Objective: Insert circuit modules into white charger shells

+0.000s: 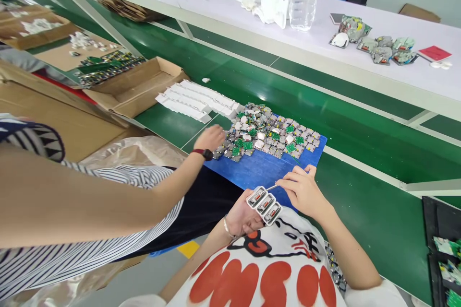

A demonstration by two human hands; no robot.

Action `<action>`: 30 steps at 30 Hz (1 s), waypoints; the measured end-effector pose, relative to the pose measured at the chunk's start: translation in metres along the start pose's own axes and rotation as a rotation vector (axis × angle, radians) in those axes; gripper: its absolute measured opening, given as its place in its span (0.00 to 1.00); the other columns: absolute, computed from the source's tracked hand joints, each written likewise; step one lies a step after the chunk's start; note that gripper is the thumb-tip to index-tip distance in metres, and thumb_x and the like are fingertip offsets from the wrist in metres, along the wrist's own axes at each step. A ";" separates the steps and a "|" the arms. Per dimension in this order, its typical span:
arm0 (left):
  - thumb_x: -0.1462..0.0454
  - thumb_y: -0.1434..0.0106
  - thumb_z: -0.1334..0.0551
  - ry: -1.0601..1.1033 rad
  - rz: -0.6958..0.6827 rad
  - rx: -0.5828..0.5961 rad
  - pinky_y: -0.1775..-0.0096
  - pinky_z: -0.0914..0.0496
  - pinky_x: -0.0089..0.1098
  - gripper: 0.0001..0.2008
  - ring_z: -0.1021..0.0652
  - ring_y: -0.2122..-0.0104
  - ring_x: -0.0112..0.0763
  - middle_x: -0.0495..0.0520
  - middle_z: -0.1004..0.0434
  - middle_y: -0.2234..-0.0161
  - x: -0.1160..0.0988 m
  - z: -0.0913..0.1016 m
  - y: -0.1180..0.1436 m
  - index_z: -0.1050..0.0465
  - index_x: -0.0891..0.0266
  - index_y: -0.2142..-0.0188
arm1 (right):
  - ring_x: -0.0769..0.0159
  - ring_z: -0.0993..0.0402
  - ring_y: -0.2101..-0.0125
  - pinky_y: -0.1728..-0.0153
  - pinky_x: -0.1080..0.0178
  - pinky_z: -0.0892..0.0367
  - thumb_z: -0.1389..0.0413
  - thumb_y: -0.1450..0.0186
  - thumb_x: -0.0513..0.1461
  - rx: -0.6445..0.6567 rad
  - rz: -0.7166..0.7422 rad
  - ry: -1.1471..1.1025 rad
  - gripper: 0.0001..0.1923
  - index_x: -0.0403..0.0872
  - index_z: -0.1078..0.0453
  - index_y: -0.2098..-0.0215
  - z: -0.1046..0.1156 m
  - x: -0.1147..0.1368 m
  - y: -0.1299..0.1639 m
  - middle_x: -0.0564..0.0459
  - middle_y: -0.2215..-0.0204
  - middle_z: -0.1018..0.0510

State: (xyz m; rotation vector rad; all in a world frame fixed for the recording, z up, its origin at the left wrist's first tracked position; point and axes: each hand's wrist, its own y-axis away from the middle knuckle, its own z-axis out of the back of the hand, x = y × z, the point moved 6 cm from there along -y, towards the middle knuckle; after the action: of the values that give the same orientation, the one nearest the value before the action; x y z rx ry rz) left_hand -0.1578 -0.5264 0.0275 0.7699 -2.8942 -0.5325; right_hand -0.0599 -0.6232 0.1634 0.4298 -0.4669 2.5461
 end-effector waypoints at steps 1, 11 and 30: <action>0.47 0.56 0.41 0.006 0.002 0.001 0.85 0.62 0.17 0.26 0.47 0.84 0.17 0.51 0.38 0.80 0.001 0.000 0.000 0.31 0.70 0.70 | 0.67 0.37 0.67 0.63 0.56 0.56 0.56 0.31 0.36 -0.002 0.005 0.002 0.15 0.52 0.26 0.58 -0.001 0.000 0.000 0.52 0.67 0.22; 0.47 0.57 0.39 0.056 0.017 -0.027 0.84 0.62 0.16 0.26 0.46 0.84 0.18 0.51 0.38 0.80 0.004 -0.001 0.001 0.33 0.67 0.68 | 0.66 0.35 0.66 0.62 0.56 0.55 0.55 0.31 0.37 0.016 -0.040 -0.064 0.15 0.54 0.26 0.59 -0.005 -0.015 0.003 0.53 0.67 0.21; 0.66 0.57 0.34 -0.652 -0.364 -0.406 0.81 0.55 0.23 0.20 0.38 0.82 0.19 0.45 0.34 0.80 -0.061 -0.008 -0.078 0.32 0.64 0.61 | 0.62 0.28 0.58 0.59 0.59 0.32 0.43 0.42 0.50 -0.187 -0.840 -0.795 0.29 0.55 0.37 0.43 -0.074 -0.111 0.092 0.48 0.47 0.29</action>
State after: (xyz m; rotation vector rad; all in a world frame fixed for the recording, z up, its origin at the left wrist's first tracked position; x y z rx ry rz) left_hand -0.0673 -0.5618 0.0065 1.2394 -2.9889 -1.6200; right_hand -0.0337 -0.7148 0.0330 1.2616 -0.6183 1.4425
